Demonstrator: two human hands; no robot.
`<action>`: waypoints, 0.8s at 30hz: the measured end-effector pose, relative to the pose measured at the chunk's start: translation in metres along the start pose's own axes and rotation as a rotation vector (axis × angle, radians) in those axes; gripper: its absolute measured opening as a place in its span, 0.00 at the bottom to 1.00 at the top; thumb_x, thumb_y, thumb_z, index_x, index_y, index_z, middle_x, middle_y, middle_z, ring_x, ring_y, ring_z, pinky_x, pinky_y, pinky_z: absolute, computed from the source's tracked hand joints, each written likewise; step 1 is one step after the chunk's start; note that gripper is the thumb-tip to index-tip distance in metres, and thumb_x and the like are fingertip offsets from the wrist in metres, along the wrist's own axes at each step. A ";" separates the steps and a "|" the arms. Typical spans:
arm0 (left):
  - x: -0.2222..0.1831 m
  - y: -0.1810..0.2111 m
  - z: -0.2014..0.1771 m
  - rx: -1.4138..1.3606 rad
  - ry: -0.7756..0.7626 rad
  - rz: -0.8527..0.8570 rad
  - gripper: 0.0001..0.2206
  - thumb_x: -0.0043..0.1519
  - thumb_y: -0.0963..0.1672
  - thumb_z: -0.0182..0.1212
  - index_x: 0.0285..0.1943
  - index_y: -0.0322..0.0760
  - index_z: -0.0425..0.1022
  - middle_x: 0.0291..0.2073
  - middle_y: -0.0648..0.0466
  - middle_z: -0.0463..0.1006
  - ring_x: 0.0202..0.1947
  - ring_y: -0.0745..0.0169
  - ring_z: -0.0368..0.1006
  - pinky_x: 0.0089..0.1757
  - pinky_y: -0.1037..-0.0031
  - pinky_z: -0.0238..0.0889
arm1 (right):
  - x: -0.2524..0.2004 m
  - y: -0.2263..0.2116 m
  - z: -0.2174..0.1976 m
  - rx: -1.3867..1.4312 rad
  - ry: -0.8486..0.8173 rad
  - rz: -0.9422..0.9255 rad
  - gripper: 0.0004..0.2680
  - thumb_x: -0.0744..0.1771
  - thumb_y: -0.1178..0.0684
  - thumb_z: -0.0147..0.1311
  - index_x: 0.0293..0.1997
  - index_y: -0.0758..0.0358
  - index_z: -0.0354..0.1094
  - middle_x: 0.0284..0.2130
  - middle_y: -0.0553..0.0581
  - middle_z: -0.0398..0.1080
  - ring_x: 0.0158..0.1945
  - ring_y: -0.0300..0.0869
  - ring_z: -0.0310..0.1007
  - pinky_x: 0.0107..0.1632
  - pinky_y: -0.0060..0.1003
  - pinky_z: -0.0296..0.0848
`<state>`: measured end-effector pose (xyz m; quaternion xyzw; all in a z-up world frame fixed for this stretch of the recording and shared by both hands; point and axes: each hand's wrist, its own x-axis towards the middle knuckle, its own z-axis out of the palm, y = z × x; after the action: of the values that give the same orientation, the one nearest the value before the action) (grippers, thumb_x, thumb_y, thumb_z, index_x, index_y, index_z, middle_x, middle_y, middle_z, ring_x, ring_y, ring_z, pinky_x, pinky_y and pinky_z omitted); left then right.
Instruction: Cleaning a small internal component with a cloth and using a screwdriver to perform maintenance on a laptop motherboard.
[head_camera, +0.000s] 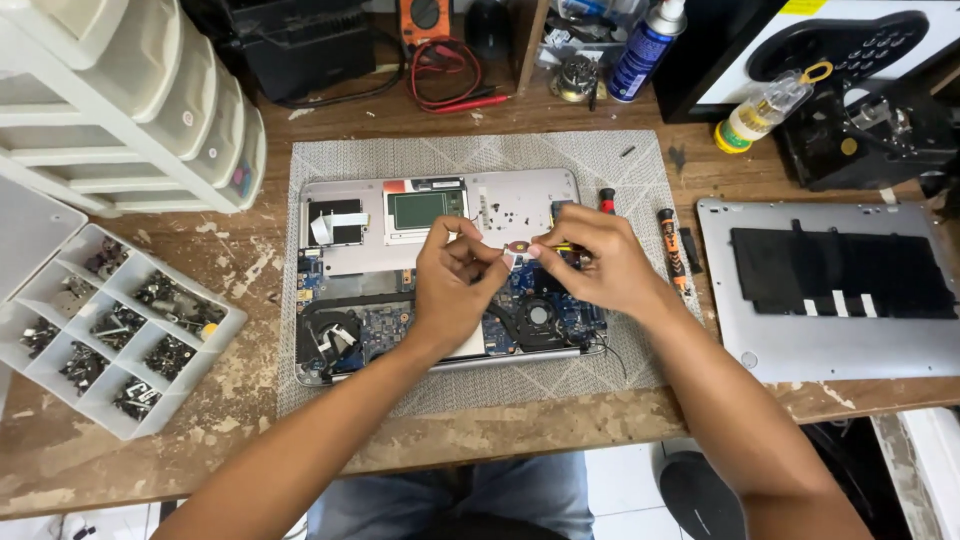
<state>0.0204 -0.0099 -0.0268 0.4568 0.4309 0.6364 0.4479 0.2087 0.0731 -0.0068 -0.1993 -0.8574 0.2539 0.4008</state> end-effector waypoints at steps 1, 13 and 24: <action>0.001 -0.001 0.000 0.004 -0.005 0.007 0.17 0.57 0.36 0.67 0.47 0.38 0.61 0.27 0.51 0.76 0.32 0.68 0.76 0.35 0.79 0.72 | -0.001 0.002 -0.002 -0.005 -0.012 0.013 0.01 0.63 0.66 0.61 0.31 0.70 0.76 0.19 0.61 0.67 0.21 0.45 0.62 0.27 0.37 0.62; 0.003 0.009 0.007 0.053 -0.028 0.005 0.17 0.60 0.35 0.64 0.54 0.36 0.65 0.30 0.50 0.78 0.31 0.67 0.77 0.38 0.76 0.73 | 0.006 0.012 -0.016 0.019 0.279 0.019 0.02 0.66 0.65 0.63 0.34 0.66 0.77 0.22 0.58 0.67 0.23 0.43 0.64 0.29 0.35 0.63; 0.026 0.021 0.020 -0.057 -0.093 -0.118 0.12 0.59 0.35 0.58 0.51 0.27 0.77 0.31 0.51 0.69 0.30 0.60 0.80 0.37 0.69 0.79 | 0.005 0.014 -0.014 0.000 0.224 -0.042 0.01 0.64 0.63 0.63 0.33 0.66 0.77 0.21 0.58 0.68 0.22 0.46 0.66 0.28 0.37 0.65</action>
<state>0.0317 0.0133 0.0031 0.4467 0.4177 0.5989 0.5170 0.2188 0.0909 -0.0040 -0.2084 -0.8112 0.2216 0.4995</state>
